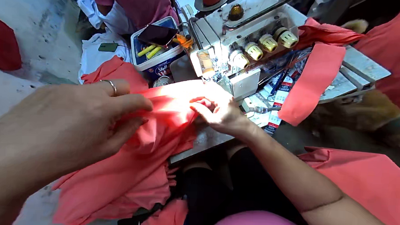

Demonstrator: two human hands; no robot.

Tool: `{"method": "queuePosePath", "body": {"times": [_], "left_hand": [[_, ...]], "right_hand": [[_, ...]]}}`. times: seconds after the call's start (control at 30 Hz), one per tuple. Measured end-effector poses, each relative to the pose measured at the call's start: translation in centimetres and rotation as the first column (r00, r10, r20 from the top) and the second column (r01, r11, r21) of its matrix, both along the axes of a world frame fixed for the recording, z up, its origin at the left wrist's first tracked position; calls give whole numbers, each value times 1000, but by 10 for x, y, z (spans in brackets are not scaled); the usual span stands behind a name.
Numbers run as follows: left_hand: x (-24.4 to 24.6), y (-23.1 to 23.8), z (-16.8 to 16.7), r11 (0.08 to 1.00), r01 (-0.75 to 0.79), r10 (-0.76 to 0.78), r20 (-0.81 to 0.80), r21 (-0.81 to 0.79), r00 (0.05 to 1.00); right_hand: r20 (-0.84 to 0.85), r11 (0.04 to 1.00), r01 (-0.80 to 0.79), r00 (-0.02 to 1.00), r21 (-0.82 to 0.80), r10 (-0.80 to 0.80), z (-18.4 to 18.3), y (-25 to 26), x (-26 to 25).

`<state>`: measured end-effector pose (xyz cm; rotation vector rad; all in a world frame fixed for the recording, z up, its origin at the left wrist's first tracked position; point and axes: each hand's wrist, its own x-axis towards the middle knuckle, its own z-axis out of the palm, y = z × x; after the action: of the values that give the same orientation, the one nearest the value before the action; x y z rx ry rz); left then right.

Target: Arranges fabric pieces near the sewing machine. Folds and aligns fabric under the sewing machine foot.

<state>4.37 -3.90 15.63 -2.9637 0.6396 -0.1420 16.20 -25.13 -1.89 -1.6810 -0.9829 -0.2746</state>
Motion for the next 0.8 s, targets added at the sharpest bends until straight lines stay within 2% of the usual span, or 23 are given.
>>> {"method": "queuePosePath", "body": {"times": [0.07,0.17,0.3,0.4,0.57,0.67,0.73,0.8], "left_hand": [[0,5,-9,999,17,-21,81,44,997],[-3,9,-13,996,22,-33,129,84,991],[-6,2,-10,996,25,-37,147,82,988],[-6,-3,-9,1000,30,-30,120,7,992],[-2,-5,-6,997,12,-9,45,-80,999],[6,4,-5,994,-22,26,35,-107,999],[11,6,-4,985,-22,25,15,-173,1000],[13,-6,2,957,-7,-8,-50,-289,999]], "right_hand": [[-28,996,-85,996,-36,84,4,0,5],[47,992,-128,991,6,128,5,-3,5],[146,989,-39,989,145,18,0,-1,-2],[144,978,47,987,202,-77,-2,6,-4],[191,961,-15,981,275,-39,-4,14,2],[244,942,12,965,334,-99,-9,12,-2],[266,931,43,952,363,-148,-13,12,-5],[201,938,37,973,344,-112,-10,11,-5]]}}
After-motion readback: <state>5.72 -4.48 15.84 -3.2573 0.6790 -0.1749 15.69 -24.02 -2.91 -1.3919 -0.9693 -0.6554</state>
